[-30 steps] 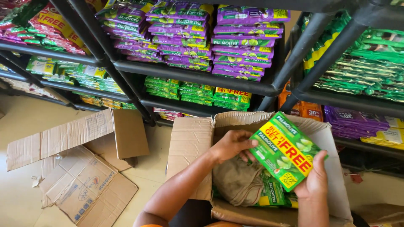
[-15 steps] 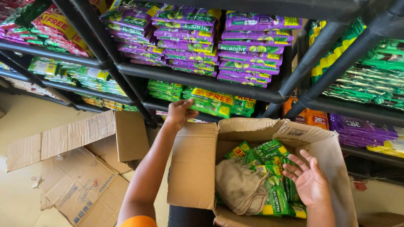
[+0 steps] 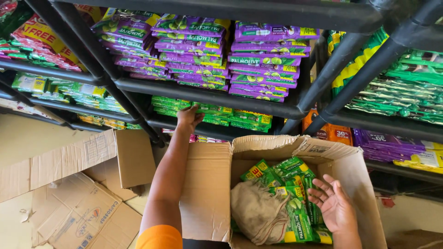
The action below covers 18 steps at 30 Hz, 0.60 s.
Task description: The recorder is taking Palmolive soap bar packages out of a shipping box, wiping them with a cloth, and preparing them for shelving.
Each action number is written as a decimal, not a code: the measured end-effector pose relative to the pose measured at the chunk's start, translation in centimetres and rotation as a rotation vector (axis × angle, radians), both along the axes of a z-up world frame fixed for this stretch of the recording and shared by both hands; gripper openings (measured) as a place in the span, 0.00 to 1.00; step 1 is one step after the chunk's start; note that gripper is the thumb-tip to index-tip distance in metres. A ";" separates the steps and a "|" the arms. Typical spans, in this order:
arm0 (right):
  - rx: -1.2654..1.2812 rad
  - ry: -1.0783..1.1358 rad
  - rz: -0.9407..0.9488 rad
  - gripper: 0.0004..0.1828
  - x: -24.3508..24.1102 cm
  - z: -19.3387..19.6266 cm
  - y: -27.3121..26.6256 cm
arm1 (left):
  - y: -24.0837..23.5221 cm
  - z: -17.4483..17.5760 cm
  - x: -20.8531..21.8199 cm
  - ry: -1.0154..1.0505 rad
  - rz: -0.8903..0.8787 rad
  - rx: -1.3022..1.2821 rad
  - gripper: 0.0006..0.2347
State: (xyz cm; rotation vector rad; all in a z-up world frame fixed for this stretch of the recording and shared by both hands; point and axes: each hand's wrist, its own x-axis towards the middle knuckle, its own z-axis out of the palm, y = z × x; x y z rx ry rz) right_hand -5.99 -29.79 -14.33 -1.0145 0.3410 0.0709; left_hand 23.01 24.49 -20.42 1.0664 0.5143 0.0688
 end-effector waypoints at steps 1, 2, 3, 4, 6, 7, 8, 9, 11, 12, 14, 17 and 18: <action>0.000 0.001 -0.001 0.27 0.0 0.1 0.1 | 0.0 -0.4 0.2 0.001 -0.001 0.000 0.14; -0.007 0.006 -0.003 0.27 -0.1 0.2 0.2 | 0.0 -0.8 0.5 -0.023 0.027 -0.008 0.10; -0.015 0.011 -0.005 0.27 -0.1 0.2 0.2 | 0.0 -1.2 0.7 -0.047 0.054 -0.016 0.09; -0.014 0.013 -0.007 0.27 -0.1 0.1 0.2 | 0.0 -1.1 0.5 -0.046 0.052 -0.015 0.09; -0.018 0.021 0.006 0.28 0.0 -0.2 0.1 | -0.1 -0.8 0.1 -0.051 0.085 -0.049 0.08; -0.019 0.020 0.004 0.28 -0.1 -0.1 0.3 | -0.1 -0.8 0.1 -0.052 0.083 -0.050 0.08; -0.031 0.014 0.006 0.28 -0.1 0.0 0.4 | -0.1 -0.8 0.2 -0.047 0.094 -0.062 0.08; -0.043 0.009 0.007 0.28 -0.1 0.2 0.5 | -0.1 -0.8 0.3 -0.043 0.104 -0.075 0.08; -0.062 0.012 -0.006 0.28 -0.2 0.5 0.8 | -0.1 -0.8 0.5 -0.053 0.101 -0.083 0.08; -0.081 0.018 -0.017 0.29 -0.3 0.6 1.0 | -0.2 -0.8 0.6 -0.059 0.100 -0.090 0.08; -0.104 -0.014 -0.029 0.28 -0.9 0.3 1.0 | -0.4 0.0 0.3 -0.039 0.110 -0.095 0.09; -0.192 -0.070 -0.040 0.27 -3.0 0.2 1.0 | 0.1 -0.6 0.4 -0.028 0.103 -0.073 0.09; -0.256 -0.096 -0.040 0.26 -4.1 0.3 0.8 | 0.0 -1.0 0.9 -0.040 0.087 -0.047 0.08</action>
